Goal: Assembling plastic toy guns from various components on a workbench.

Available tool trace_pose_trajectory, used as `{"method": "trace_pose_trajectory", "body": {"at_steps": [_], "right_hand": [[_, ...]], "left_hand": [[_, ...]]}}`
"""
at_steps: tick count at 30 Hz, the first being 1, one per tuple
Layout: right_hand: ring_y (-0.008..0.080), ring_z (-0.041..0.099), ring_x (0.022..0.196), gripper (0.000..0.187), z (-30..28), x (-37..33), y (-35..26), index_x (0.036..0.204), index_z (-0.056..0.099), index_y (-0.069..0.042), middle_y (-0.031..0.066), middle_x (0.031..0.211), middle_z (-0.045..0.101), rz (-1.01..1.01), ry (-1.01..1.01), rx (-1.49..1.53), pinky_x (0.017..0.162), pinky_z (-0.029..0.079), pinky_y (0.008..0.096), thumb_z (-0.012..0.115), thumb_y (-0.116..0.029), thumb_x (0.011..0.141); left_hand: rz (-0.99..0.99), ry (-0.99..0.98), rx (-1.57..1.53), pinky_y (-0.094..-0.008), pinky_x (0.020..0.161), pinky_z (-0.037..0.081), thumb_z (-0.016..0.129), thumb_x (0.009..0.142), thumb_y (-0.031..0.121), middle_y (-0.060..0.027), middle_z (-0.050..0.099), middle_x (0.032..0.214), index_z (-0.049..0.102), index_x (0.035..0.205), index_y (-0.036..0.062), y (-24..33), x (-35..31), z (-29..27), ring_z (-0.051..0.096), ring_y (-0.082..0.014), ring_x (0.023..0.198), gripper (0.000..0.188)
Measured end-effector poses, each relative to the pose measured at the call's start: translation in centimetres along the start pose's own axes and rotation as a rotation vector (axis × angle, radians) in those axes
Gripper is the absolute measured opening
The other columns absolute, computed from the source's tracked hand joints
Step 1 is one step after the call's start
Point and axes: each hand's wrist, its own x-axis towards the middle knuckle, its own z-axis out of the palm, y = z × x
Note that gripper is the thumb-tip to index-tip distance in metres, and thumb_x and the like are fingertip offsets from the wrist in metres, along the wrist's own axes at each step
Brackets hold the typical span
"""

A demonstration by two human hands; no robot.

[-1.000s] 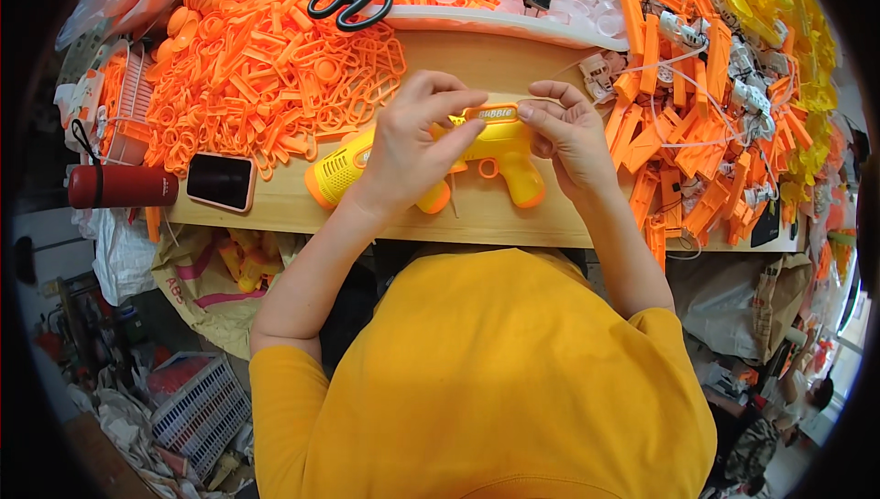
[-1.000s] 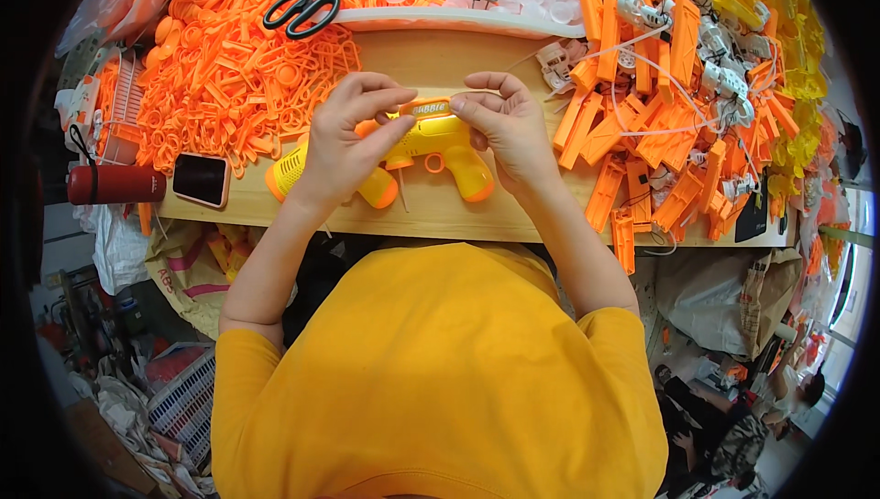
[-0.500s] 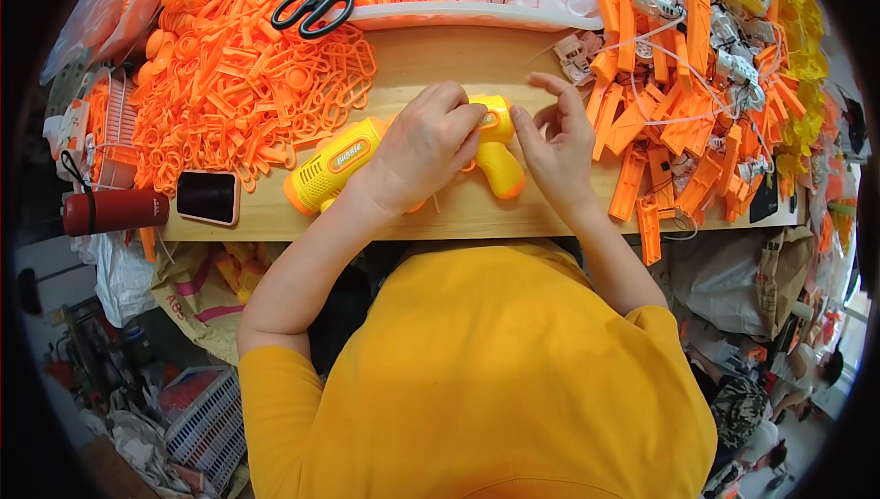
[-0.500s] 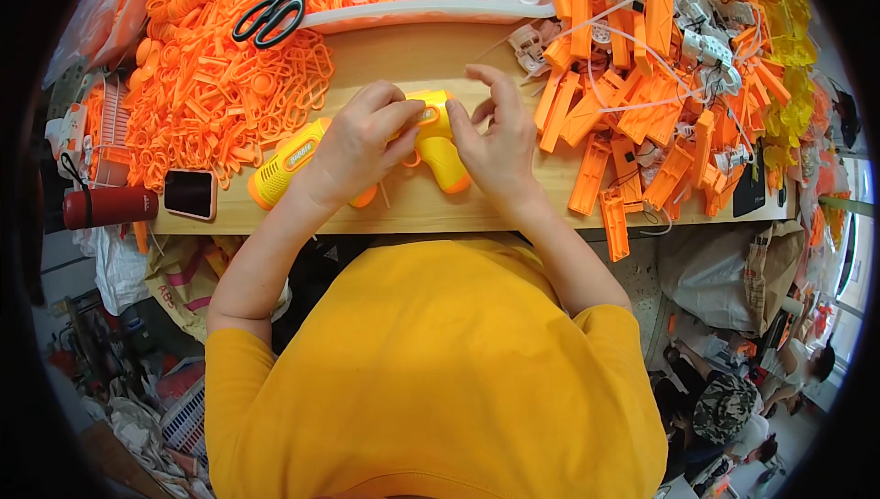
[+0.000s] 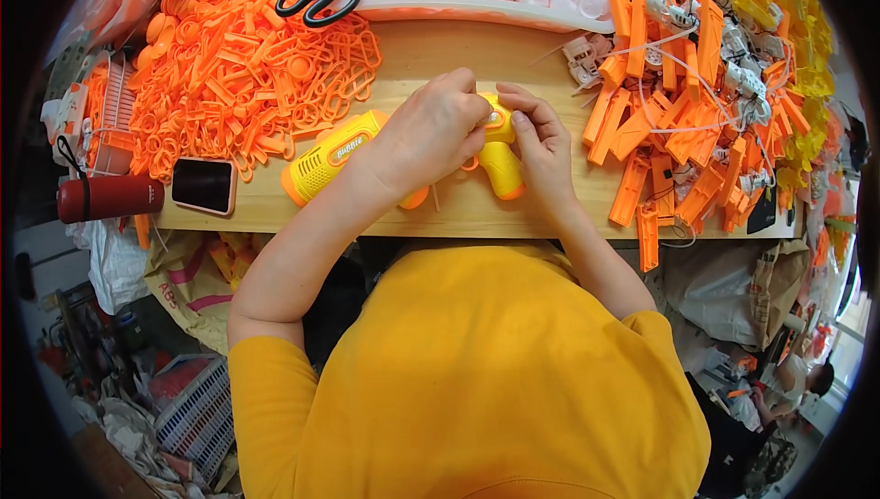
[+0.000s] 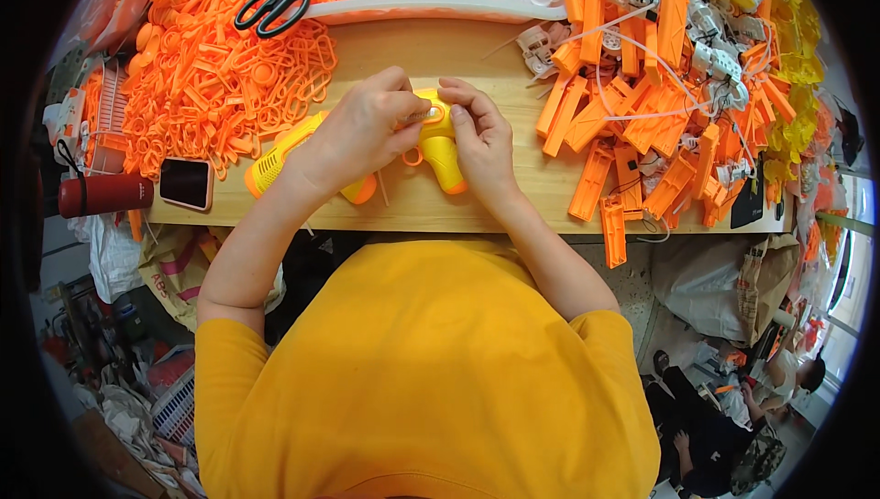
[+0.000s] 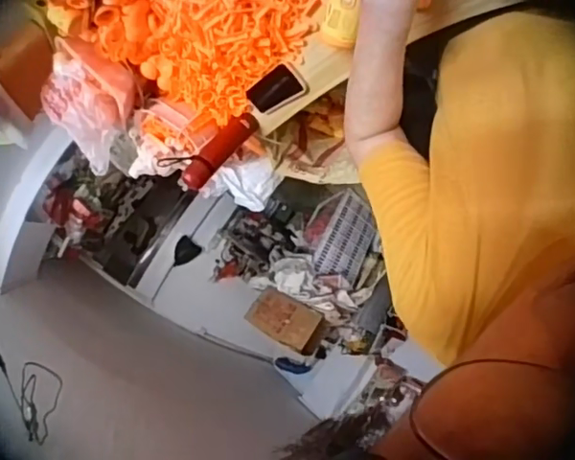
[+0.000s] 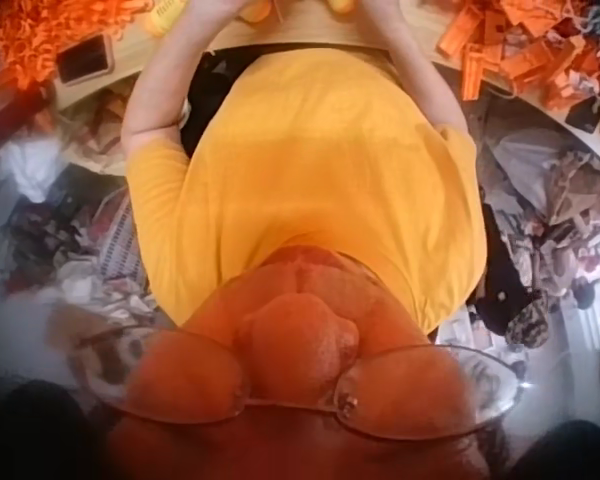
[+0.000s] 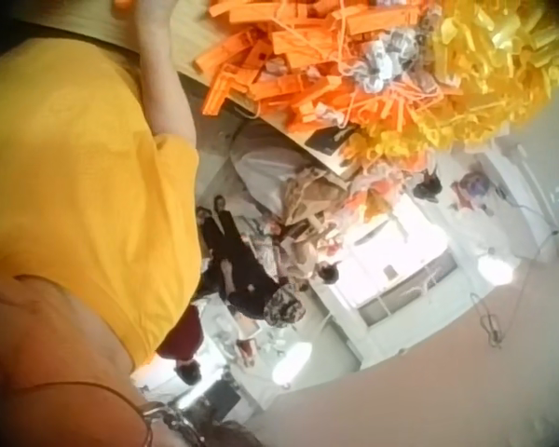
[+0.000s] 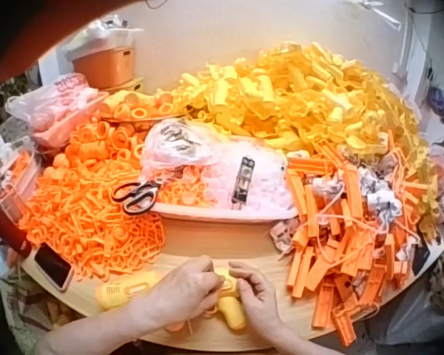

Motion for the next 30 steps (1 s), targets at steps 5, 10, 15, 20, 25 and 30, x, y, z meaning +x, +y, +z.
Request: {"method": "trace_pose_trajectory", "body": {"at_steps": [5, 10, 15, 20, 25, 30], "right_hand": [[0.0181, 0.049, 0.118, 0.016, 0.7, 0.1, 0.2, 0.108, 0.056, 0.000, 0.0143, 0.129, 0.050, -0.060, 0.008, -0.090, 0.099, 0.040, 0.0301, 0.052, -0.002, 0.093], [0.0181, 0.049, 0.117, 0.013, 1.2, 0.1, 0.1, 0.105, 0.054, -0.001, 0.0152, 0.127, 0.051, -0.095, -0.001, -0.065, 0.099, 0.039, 0.0294, 0.054, -0.001, 0.092], [0.0186, 0.048, 0.117, 0.014, 1.0, 0.1, 0.3, 0.106, 0.053, -0.001, 0.0156, 0.127, 0.051, -0.099, -0.013, -0.081, 0.100, 0.039, 0.0303, 0.054, -0.001, 0.092], [0.0193, 0.048, 0.117, 0.014, 1.1, 0.1, 0.4, 0.106, 0.052, -0.001, 0.0158, 0.127, 0.050, -0.132, -0.014, -0.120, 0.100, 0.038, 0.0306, 0.052, -0.001, 0.092], [0.0199, 0.046, 0.120, 0.029, 1.6, 0.1, 0.3, 0.118, 0.041, -0.001, 0.0158, 0.129, 0.046, -0.131, 0.035, -0.091, 0.102, 0.037, 0.0300, 0.054, -0.002, 0.092], [0.0233, 0.044, 0.123, 0.036, 1.1, 0.0, -0.7, 0.122, 0.036, -0.001, 0.0167, 0.133, 0.040, -0.069, 0.197, 0.056, 0.104, 0.037, 0.0328, 0.055, -0.006, 0.091]], "left_hand": [[-0.010, -0.023, -0.071, -0.0387, 0.076, 0.048, 0.065, 0.073, 0.004, -0.0156, 0.055, 0.085, 0.067, 0.086, -0.0002, -0.4, 0.0, -0.7, 0.058, -0.0315, 0.083, 0.014], [-0.096, -0.136, -0.245, -0.0301, 0.070, 0.048, 0.071, 0.076, 0.011, -0.0075, 0.059, 0.094, 0.067, 0.110, 0.0084, -4.2, 0.4, -2.3, 0.059, -0.0197, 0.079, 0.034], [-0.422, -0.492, -0.492, -0.0246, 0.064, 0.040, 0.074, 0.074, 0.012, -0.0010, 0.055, 0.079, 0.063, 0.114, 0.0061, -4.6, 2.5, -3.0, 0.048, -0.0100, 0.073, 0.042], [-0.452, -0.449, -0.551, -0.0236, 0.061, 0.037, 0.075, 0.072, 0.012, 0.0005, 0.052, 0.076, 0.064, 0.109, 0.0058, -4.3, 2.4, -2.9, 0.044, -0.0085, 0.069, 0.039], [-0.122, -0.411, -0.360, -0.0369, 0.086, 0.046, 0.071, 0.067, 0.009, -0.0182, 0.058, 0.113, 0.047, 0.130, 0.0096, -4.8, 2.4, -1.2, 0.057, -0.0278, 0.103, 0.068], [-0.112, -0.577, 0.086, -0.0465, 0.093, 0.038, 0.067, 0.065, 0.007, -0.0195, 0.052, 0.115, 0.034, 0.136, 0.0147, -1.0, 3.1, 0.2, 0.047, -0.0353, 0.116, 0.079]]}}
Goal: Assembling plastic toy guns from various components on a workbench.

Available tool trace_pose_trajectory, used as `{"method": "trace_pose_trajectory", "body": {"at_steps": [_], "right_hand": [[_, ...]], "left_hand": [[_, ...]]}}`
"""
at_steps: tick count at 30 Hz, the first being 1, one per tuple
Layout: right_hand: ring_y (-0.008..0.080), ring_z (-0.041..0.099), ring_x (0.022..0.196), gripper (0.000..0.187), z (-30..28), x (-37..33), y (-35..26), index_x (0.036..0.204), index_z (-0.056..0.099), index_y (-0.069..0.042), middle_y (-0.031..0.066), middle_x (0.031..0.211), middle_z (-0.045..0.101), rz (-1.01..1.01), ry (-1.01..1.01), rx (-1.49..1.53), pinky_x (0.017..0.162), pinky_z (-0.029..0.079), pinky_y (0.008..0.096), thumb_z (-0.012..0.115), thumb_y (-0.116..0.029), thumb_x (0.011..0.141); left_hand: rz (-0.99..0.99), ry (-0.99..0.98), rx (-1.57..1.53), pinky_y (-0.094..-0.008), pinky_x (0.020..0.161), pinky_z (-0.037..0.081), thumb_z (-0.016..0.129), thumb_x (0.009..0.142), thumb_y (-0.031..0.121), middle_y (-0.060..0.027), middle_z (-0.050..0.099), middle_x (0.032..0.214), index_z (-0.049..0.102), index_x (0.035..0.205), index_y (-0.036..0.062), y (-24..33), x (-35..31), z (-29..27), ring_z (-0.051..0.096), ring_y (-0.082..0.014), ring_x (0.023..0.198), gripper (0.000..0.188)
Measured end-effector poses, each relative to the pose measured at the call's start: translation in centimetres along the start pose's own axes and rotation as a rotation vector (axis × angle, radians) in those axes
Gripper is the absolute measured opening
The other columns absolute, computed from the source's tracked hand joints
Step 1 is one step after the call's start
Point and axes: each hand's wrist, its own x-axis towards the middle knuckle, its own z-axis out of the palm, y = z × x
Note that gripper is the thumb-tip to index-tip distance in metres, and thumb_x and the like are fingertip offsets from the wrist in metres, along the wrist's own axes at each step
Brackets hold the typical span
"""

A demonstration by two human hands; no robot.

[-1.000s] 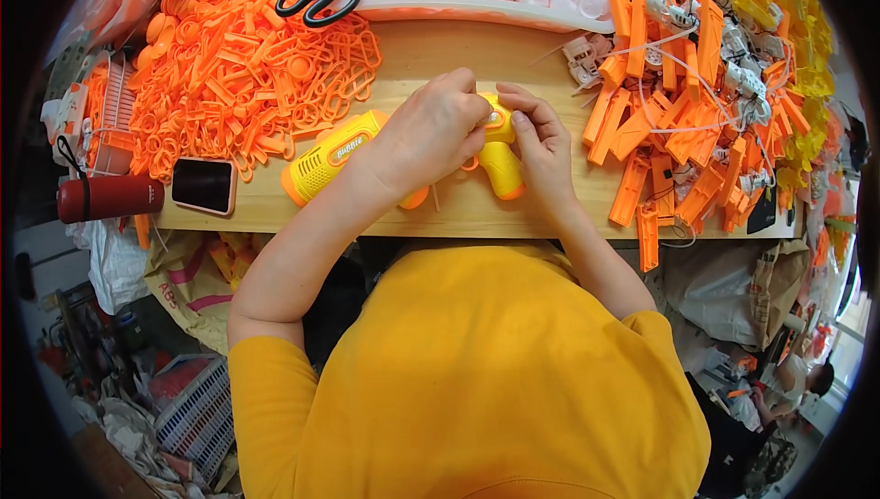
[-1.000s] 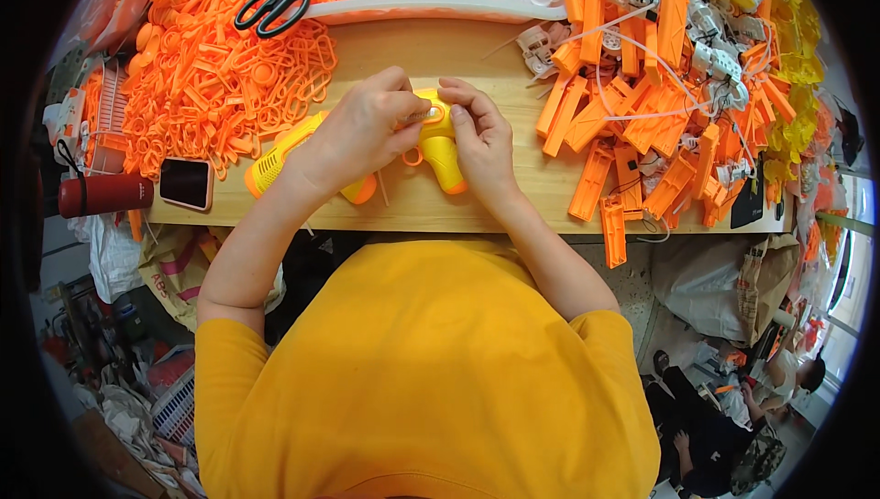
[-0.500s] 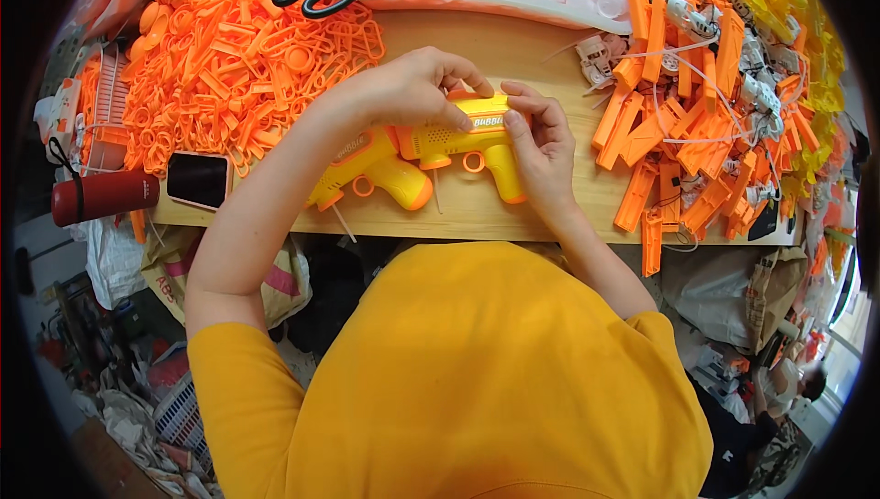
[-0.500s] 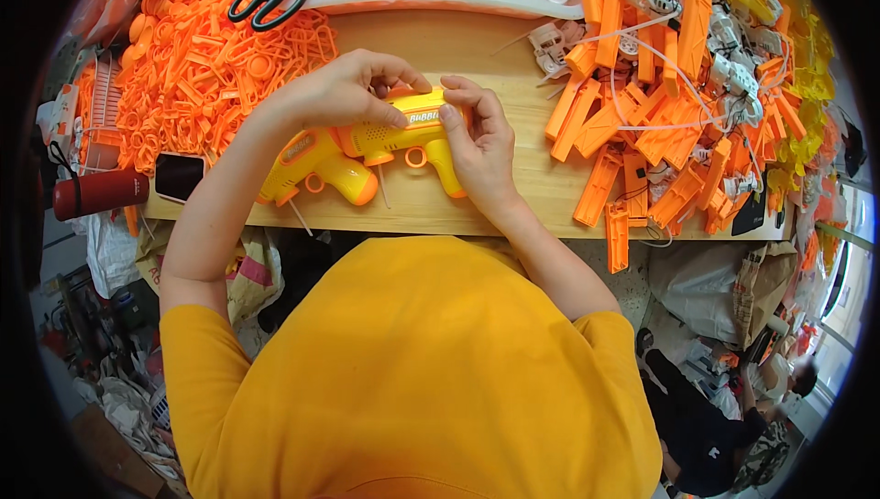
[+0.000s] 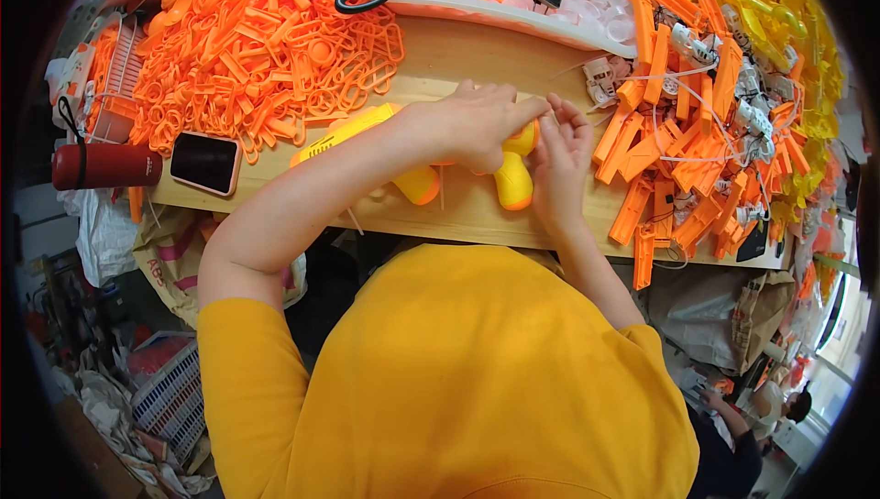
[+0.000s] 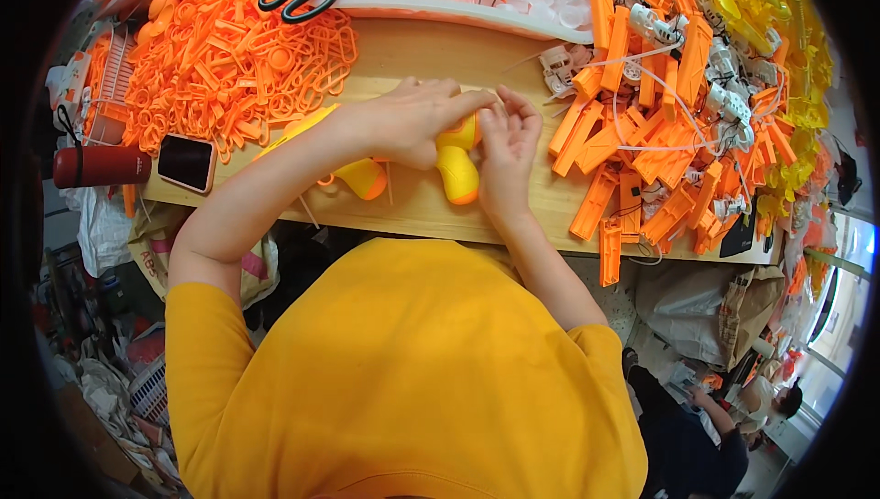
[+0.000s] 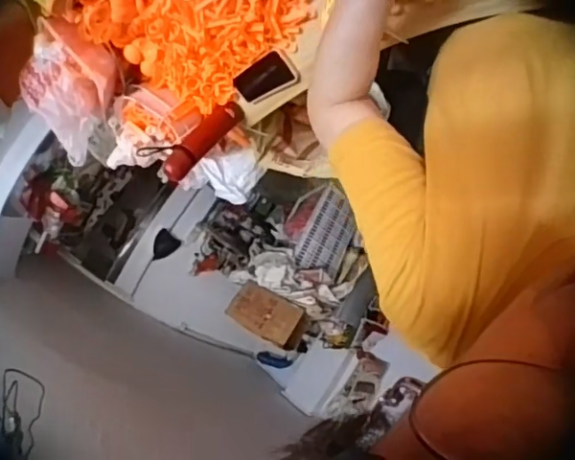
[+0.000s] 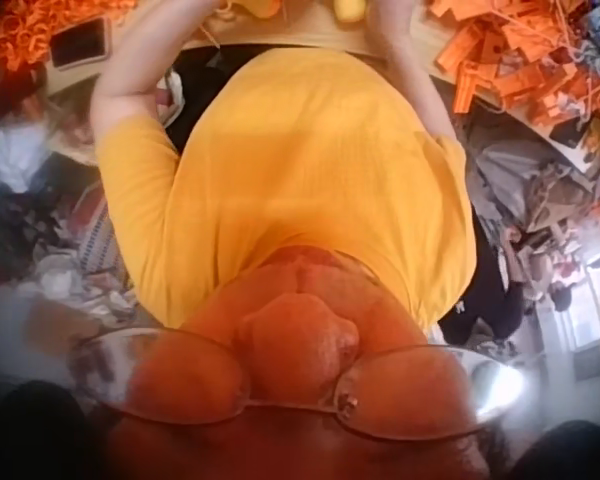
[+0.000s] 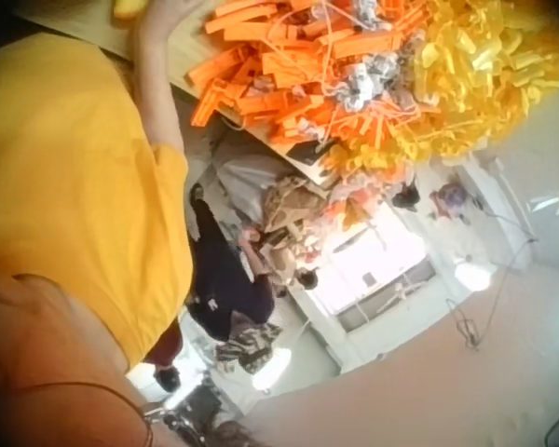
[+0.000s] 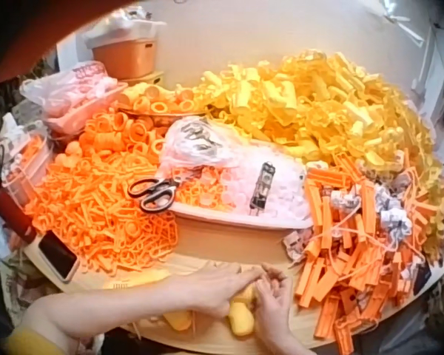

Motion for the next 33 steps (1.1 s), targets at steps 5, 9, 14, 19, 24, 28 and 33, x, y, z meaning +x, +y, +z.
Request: {"method": "trace_pose_trajectory", "body": {"at_steps": [5, 9, 14, 19, 24, 28, 33], "right_hand": [[0.0268, 0.043, 0.125, 0.041, -2.6, 1.5, -2.9, 0.123, 0.038, -0.002, 0.0181, 0.132, 0.042, 0.146, -0.079, 0.254, 0.104, 0.038, 0.0410, 0.052, -0.004, 0.084], [0.0259, 0.040, 0.129, 0.061, -3.2, 2.8, -4.6, 0.134, 0.036, -0.002, 0.0153, 0.138, 0.041, 0.031, -0.518, -0.034, 0.109, 0.031, 0.0389, 0.058, -0.009, 0.078], [0.0200, 0.039, 0.130, 0.073, -3.7, 4.7, -5.2, 0.137, 0.041, -0.006, 0.0096, 0.139, 0.042, -0.103, -0.873, -0.750, 0.106, 0.033, 0.0353, 0.075, -0.015, 0.073], [0.0328, 0.048, 0.112, 0.068, -2.4, 3.3, -5.0, 0.128, 0.050, -0.009, 0.0143, 0.120, 0.051, -0.500, -0.734, -1.110, 0.097, 0.040, 0.0395, 0.073, -0.006, 0.064], [0.0335, 0.046, 0.112, 0.069, -1.6, 1.7, -4.5, 0.127, 0.051, -0.009, 0.0133, 0.119, 0.050, -0.517, -0.614, -1.249, 0.099, 0.037, 0.0430, 0.071, -0.004, 0.061], [0.0354, 0.041, 0.120, 0.067, -1.4, 1.4, -4.8, 0.129, 0.049, -0.010, 0.0146, 0.124, 0.047, -0.578, -0.646, -1.311, 0.103, 0.033, 0.0451, 0.071, -0.013, 0.065], [0.0356, 0.036, 0.126, 0.062, -2.0, 1.5, -5.0, 0.130, 0.048, -0.009, 0.0152, 0.131, 0.044, -0.545, -0.678, -1.222, 0.106, 0.030, 0.0449, 0.070, -0.023, 0.074]], "left_hand": [[0.264, 0.144, -0.132, -0.0381, 0.080, 0.047, 0.069, 0.062, -0.003, -0.0150, 0.051, 0.106, 0.040, 0.129, 0.0113, 0.5, -1.3, -2.2, 0.055, -0.0293, 0.097, 0.074], [0.539, 0.733, -0.323, -0.0364, 0.083, 0.049, 0.084, 0.059, 0.009, -0.0128, 0.056, 0.109, 0.043, 0.118, 0.0059, -0.5, -1.7, -1.1, 0.057, -0.0270, 0.100, 0.072], [0.556, 0.853, -0.073, -0.0383, 0.085, 0.047, 0.085, 0.060, 0.015, -0.0117, 0.057, 0.109, 0.044, 0.119, 0.0062, -1.8, -3.4, 0.0, 0.057, -0.0305, 0.098, 0.072], [0.210, 0.470, 0.222, -0.0424, 0.096, 0.039, 0.076, 0.067, 0.018, -0.0167, 0.046, 0.126, 0.042, 0.130, 0.0077, -2.0, -7.8, -2.2, 0.046, -0.0345, 0.116, 0.072], [-0.011, 0.284, 0.212, -0.0421, 0.094, 0.040, 0.073, 0.067, 0.015, -0.0182, 0.045, 0.122, 0.045, 0.129, 0.0101, -3.8, -10.8, 0.0, 0.046, -0.0345, 0.115, 0.068], [-0.056, 0.111, 0.025, -0.0416, 0.094, 0.042, 0.074, 0.064, 0.013, -0.0198, 0.045, 0.117, 0.052, 0.122, 0.0077, -4.2, -11.0, -0.6, 0.047, -0.0363, 0.112, 0.062], [0.157, 0.607, 0.059, -0.0388, 0.088, 0.045, 0.077, 0.059, 0.008, -0.0159, 0.046, 0.111, 0.054, 0.119, 0.0068, -3.2, -12.4, -2.0, 0.050, -0.0329, 0.104, 0.064]]}}
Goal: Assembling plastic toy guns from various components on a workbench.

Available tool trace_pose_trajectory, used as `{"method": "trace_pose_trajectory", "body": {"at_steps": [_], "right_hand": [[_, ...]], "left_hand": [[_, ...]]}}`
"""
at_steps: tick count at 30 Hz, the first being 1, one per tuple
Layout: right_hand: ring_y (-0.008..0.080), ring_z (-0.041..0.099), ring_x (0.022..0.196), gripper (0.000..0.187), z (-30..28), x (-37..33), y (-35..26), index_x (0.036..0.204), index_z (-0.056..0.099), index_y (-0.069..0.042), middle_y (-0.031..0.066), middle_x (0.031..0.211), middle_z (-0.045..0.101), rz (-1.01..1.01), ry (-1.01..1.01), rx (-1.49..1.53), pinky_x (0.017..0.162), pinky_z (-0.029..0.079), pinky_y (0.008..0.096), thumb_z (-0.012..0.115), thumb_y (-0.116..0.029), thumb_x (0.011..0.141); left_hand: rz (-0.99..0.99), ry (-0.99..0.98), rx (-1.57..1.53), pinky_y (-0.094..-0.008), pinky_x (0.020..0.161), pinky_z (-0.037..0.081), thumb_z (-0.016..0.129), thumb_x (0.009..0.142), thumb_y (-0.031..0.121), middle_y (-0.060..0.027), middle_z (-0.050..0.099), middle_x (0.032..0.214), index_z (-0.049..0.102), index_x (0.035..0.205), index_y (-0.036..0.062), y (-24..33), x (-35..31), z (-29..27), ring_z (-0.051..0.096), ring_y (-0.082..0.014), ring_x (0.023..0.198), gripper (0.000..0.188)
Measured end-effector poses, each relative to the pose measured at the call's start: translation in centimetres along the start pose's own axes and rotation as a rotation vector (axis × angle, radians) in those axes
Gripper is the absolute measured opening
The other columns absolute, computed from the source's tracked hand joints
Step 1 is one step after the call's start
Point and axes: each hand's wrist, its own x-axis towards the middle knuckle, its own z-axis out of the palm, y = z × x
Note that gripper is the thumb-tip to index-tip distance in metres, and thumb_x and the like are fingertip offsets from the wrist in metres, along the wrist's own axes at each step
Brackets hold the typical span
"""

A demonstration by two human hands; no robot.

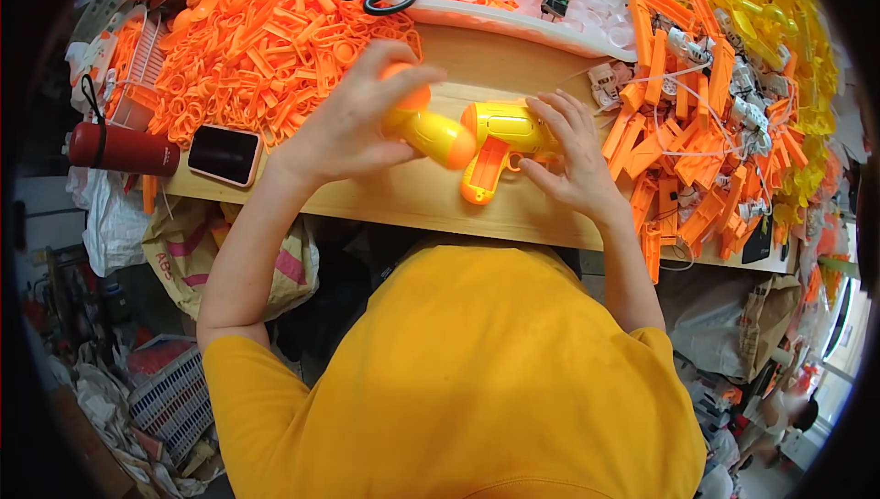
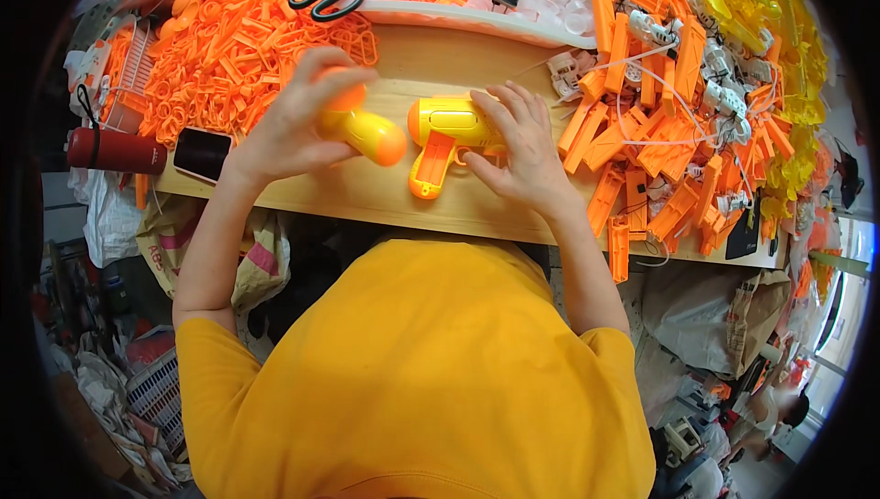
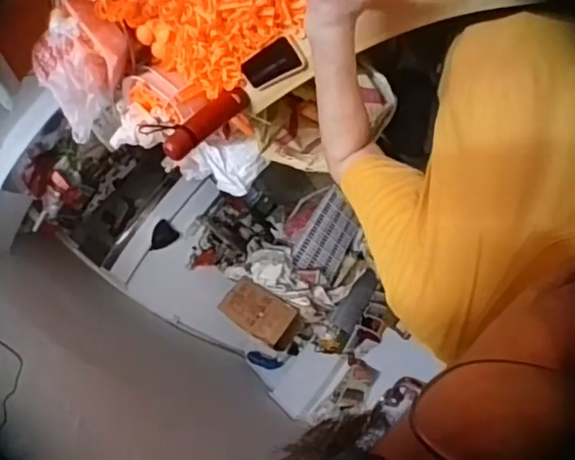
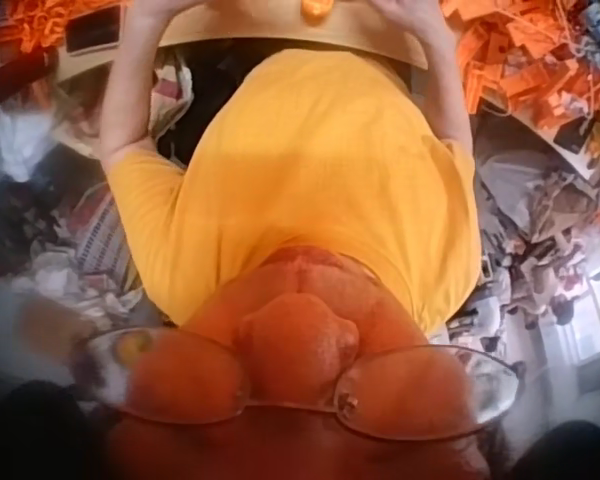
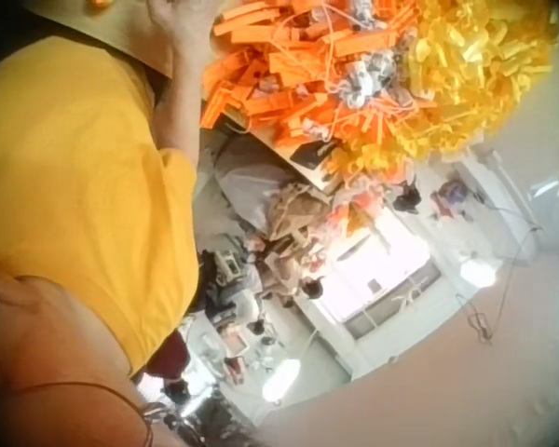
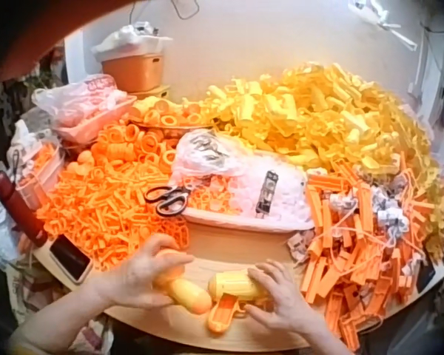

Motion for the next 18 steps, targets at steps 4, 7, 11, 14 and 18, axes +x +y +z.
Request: {"method": "trace_pose_trajectory", "body": {"at_steps": [4, 7, 11, 14, 18], "right_hand": [[0.0358, 0.039, 0.123, 0.058, 0.5, 0.1, 0.2, 0.127, 0.050, -0.006, 0.0150, 0.128, 0.048, 0.029, 0.029, -0.020, 0.104, 0.032, 0.0442, 0.071, -0.027, 0.077], [0.0351, 0.043, 0.120, 0.056, 0.8, 0.4, 0.6, 0.125, 0.053, -0.005, 0.0147, 0.124, 0.052, 0.020, 0.042, -0.010, 0.102, 0.035, 0.0436, 0.071, -0.027, 0.077], [0.0339, 0.046, 0.116, 0.054, 0.8, 1.0, 0.6, 0.123, 0.054, -0.005, 0.0140, 0.121, 0.055, 0.010, 0.042, 0.071, 0.099, 0.037, 0.0428, 0.073, -0.024, 0.076], [0.0336, 0.047, 0.114, 0.054, 0.9, 1.8, 0.4, 0.122, 0.055, -0.005, 0.0143, 0.120, 0.055, -0.016, 0.045, 0.082, 0.098, 0.038, 0.0418, 0.074, -0.022, 0.075], [0.0329, 0.049, 0.111, 0.053, 0.8, 2.3, 0.3, 0.121, 0.055, -0.004, 0.0148, 0.116, 0.056, -0.039, 0.028, 0.077, 0.096, 0.039, 0.0413, 0.075, -0.021, 0.074]], "left_hand": [[0.087, 0.375, 0.039, -0.0343, 0.082, 0.048, 0.078, 0.057, 0.004, -0.0135, 0.046, 0.109, 0.057, 0.114, 0.0070, -0.2, -2.4, 0.6, 0.052, -0.0270, 0.097, 0.061], [0.092, 0.212, 0.065, -0.0380, 0.088, 0.047, 0.073, 0.061, 0.000, -0.0160, 0.046, 0.120, 0.057, 0.110, 0.0083, -2.0, -5.1, 1.6, 0.052, -0.0338, 0.107, 0.052], [0.056, 0.009, 0.201, -0.0413, 0.096, 0.042, 0.065, 0.070, 0.003, -0.0132, 0.046, 0.130, 0.055, 0.121, 0.0152, -2.0, -7.0, 1.1, 0.047, -0.0333, 0.116, 0.053], [0.015, -0.085, 0.337, -0.0437, 0.100, 0.039, 0.060, 0.073, 0.004, -0.0086, 0.045, 0.135, 0.054, 0.126, 0.0207, -1.6, -7.3, 0.5, 0.044, -0.0312, 0.121, 0.056], [0.043, -0.068, 0.321, -0.0452, 0.100, 0.037, 0.063, 0.069, 0.005, -0.0068, 0.048, 0.134, 0.060, 0.119, 0.0222, -2.2, -7.5, 0.4, 0.044, -0.0321, 0.121, 0.053]]}}
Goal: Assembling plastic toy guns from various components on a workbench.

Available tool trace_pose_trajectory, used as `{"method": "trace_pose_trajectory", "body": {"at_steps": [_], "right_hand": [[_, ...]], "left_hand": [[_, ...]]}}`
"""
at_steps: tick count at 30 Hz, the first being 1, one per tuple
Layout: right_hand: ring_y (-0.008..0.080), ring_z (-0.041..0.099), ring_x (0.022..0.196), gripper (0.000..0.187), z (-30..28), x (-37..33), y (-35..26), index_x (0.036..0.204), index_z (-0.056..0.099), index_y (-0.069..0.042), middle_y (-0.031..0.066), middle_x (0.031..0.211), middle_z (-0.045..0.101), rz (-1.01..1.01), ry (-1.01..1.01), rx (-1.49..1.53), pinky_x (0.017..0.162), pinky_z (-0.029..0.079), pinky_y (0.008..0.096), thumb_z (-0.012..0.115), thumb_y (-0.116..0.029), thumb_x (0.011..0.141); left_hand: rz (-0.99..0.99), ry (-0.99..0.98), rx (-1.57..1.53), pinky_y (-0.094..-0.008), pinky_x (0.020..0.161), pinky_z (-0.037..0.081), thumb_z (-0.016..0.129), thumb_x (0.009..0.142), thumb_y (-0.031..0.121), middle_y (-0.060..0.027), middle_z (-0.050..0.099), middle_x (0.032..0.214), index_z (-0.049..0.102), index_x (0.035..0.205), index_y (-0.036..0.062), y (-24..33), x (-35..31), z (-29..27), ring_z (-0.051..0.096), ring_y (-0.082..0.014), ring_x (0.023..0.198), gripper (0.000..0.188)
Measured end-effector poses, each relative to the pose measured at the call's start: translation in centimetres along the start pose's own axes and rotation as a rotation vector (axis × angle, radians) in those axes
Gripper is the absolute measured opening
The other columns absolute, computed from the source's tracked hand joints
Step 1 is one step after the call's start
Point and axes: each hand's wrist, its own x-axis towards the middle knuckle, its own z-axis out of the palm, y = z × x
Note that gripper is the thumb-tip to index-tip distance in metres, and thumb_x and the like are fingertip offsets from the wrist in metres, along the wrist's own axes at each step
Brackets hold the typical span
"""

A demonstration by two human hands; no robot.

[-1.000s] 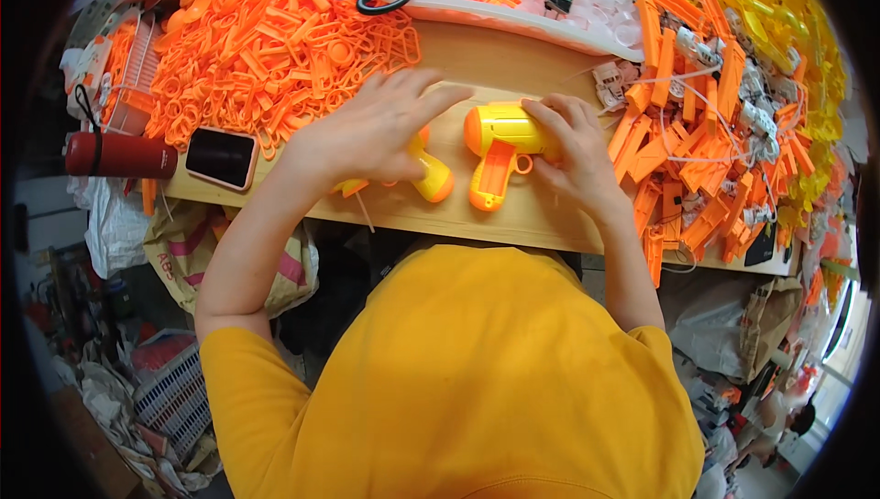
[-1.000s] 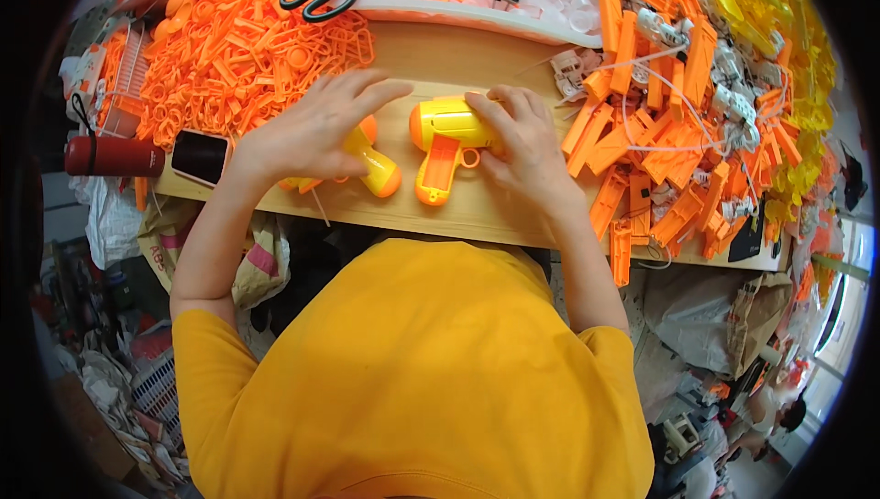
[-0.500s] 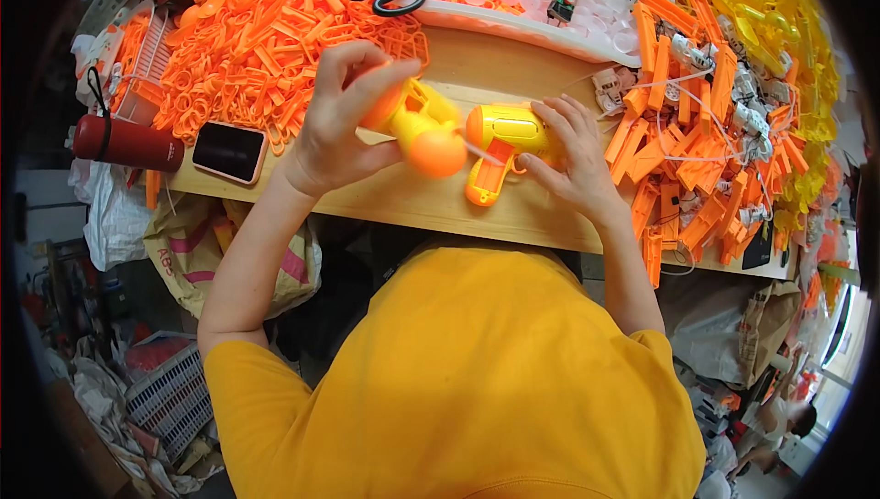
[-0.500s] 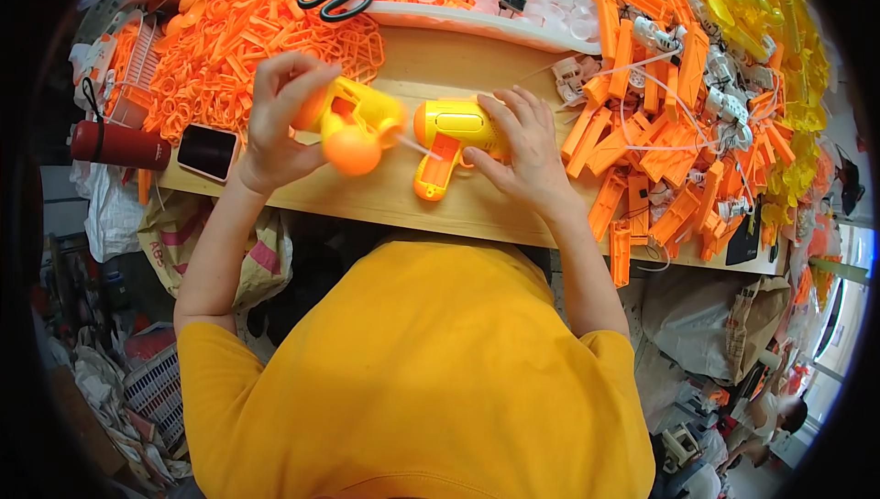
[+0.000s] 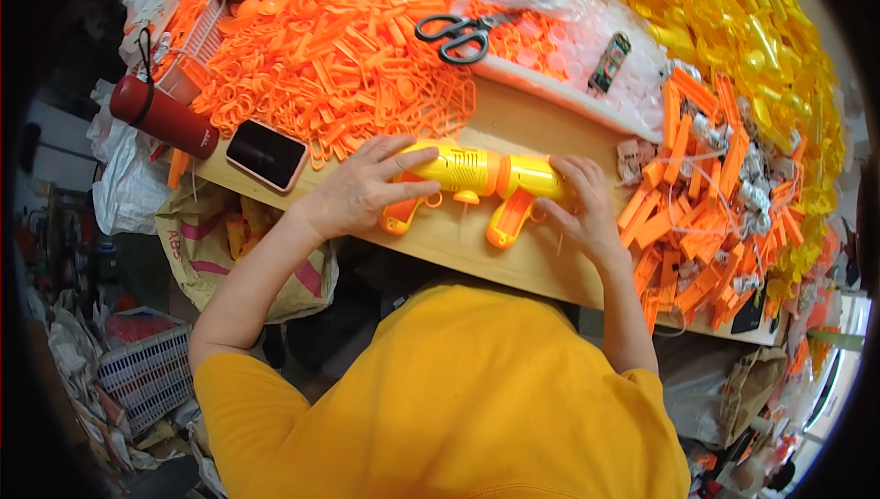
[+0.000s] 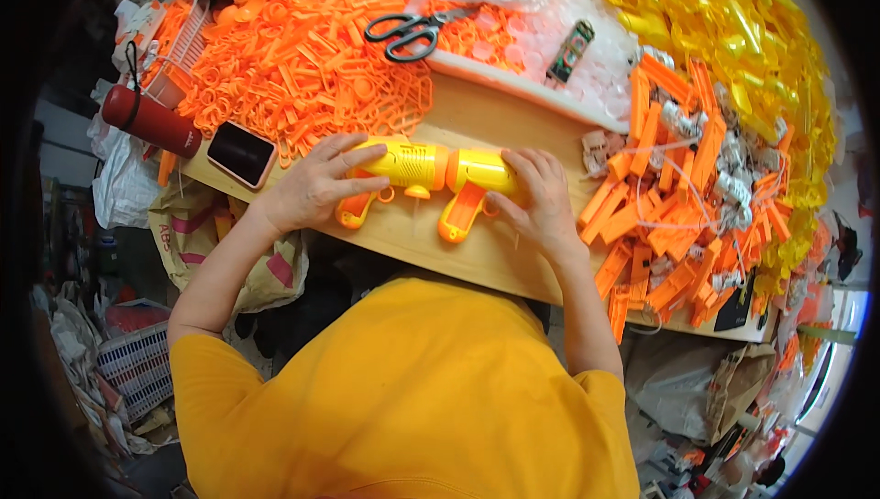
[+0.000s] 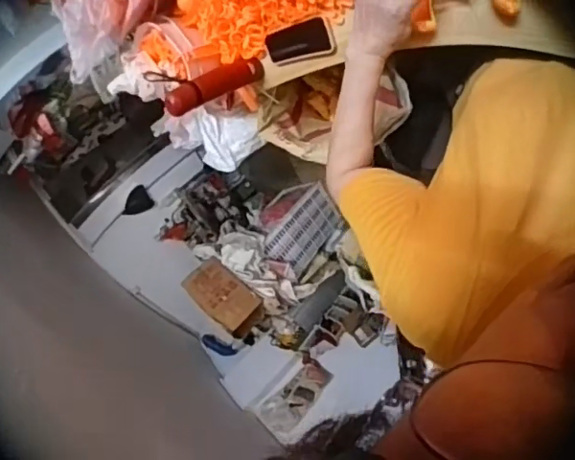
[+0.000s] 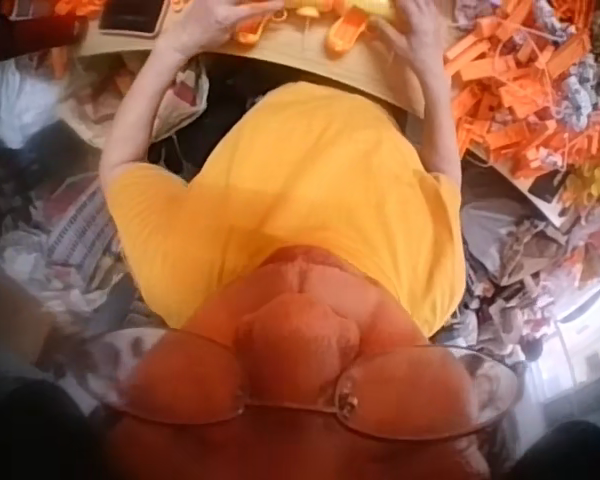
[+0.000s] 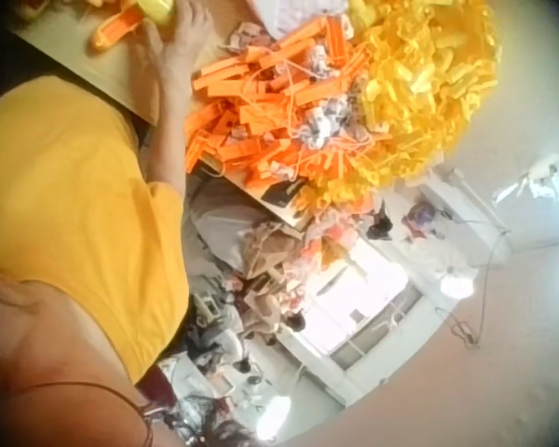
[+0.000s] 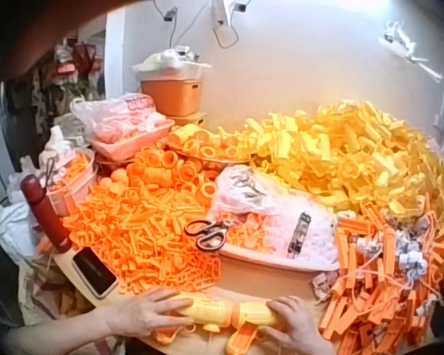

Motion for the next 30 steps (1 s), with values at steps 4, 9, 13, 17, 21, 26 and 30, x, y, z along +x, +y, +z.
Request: {"method": "trace_pose_trajectory", "body": {"at_steps": [4, 9, 13, 17, 21, 26, 30], "right_hand": [[0.0327, 0.049, 0.111, 0.052, -0.2, 0.5, -0.4, 0.119, 0.055, -0.004, 0.0147, 0.116, 0.055, 0.001, -0.053, -0.023, 0.096, 0.039, 0.0412, 0.074, -0.021, 0.074], [0.0331, 0.048, 0.112, 0.053, -0.8, 1.4, -0.7, 0.121, 0.053, -0.004, 0.0146, 0.117, 0.054, -0.012, -0.112, -0.047, 0.097, 0.038, 0.0416, 0.074, -0.021, 0.075], [0.0325, 0.047, 0.116, 0.050, -2.4, 3.5, -2.0, 0.120, 0.053, -0.004, 0.0144, 0.120, 0.054, -0.044, -0.152, -0.113, 0.099, 0.038, 0.0415, 0.072, -0.018, 0.076], [0.0313, 0.051, 0.114, 0.043, -3.7, 7.0, -2.7, 0.117, 0.056, -0.003, 0.0142, 0.120, 0.055, -0.056, -0.035, 0.045, 0.097, 0.040, 0.0390, 0.071, -0.011, 0.077], [0.0288, 0.055, 0.109, 0.034, -4.8, 11.1, -1.9, 0.110, 0.060, -0.002, 0.0137, 0.112, 0.060, -0.087, 0.060, 0.014, 0.094, 0.042, 0.0352, 0.069, -0.007, 0.078], [0.0146, 0.061, 0.090, 0.024, -3.4, 16.5, 3.0, 0.102, 0.064, 0.000, 0.0077, 0.100, 0.066, 0.044, 0.166, 0.230, 0.080, 0.048, 0.0275, 0.068, -0.012, 0.083], [0.0102, 0.060, 0.078, 0.019, -2.2, 22.1, 7.3, 0.096, 0.067, -0.001, 0.0057, 0.090, 0.067, 0.119, 0.259, 0.249, 0.071, 0.048, 0.0249, 0.068, -0.015, 0.083]], "left_hand": [[-0.086, 0.159, -0.152, -0.0454, 0.099, 0.037, 0.070, 0.068, 0.012, -0.0104, 0.051, 0.126, 0.065, 0.100, 0.0125, 1.1, 0.3, 0.6, 0.046, -0.0343, 0.117, 0.032], [-0.245, 0.369, -0.212, -0.0463, 0.093, 0.036, 0.072, 0.071, 0.015, -0.0103, 0.056, 0.111, 0.060, 0.082, 0.0070, 2.4, 1.2, 2.0, 0.049, -0.0317, 0.110, 0.018], [-0.370, 0.551, -0.304, -0.0422, 0.084, 0.042, 0.071, 0.073, 0.014, -0.0109, 0.061, 0.095, 0.061, 0.081, 0.0041, -0.2, 2.8, 1.6, 0.058, -0.0286, 0.094, 0.016], [-0.563, 0.398, -0.466, -0.0387, 0.061, 0.049, 0.068, 0.076, 0.017, -0.0141, 0.063, 0.075, 0.066, 0.084, 0.0036, -4.7, 5.5, 1.0, 0.063, -0.0294, 0.069, 0.016], [-0.502, 0.036, -0.327, -0.0385, 0.065, 0.050, 0.071, 0.074, 0.028, -0.0136, 0.064, 0.076, 0.068, 0.090, 0.0064, -6.7, 7.6, 1.8, 0.064, -0.0288, 0.074, 0.027], [-0.421, -0.090, -0.192, -0.0425, 0.066, 0.050, 0.070, 0.074, 0.025, -0.0125, 0.064, 0.075, 0.062, 0.083, 0.0070, -6.0, 8.1, 3.1, 0.063, -0.0311, 0.074, 0.022], [-0.464, -0.031, -0.191, -0.0411, 0.069, 0.050, 0.068, 0.075, 0.020, -0.0118, 0.063, 0.078, 0.066, 0.087, 0.0056, -6.7, 7.5, 3.9, 0.062, -0.0307, 0.077, 0.019]]}}
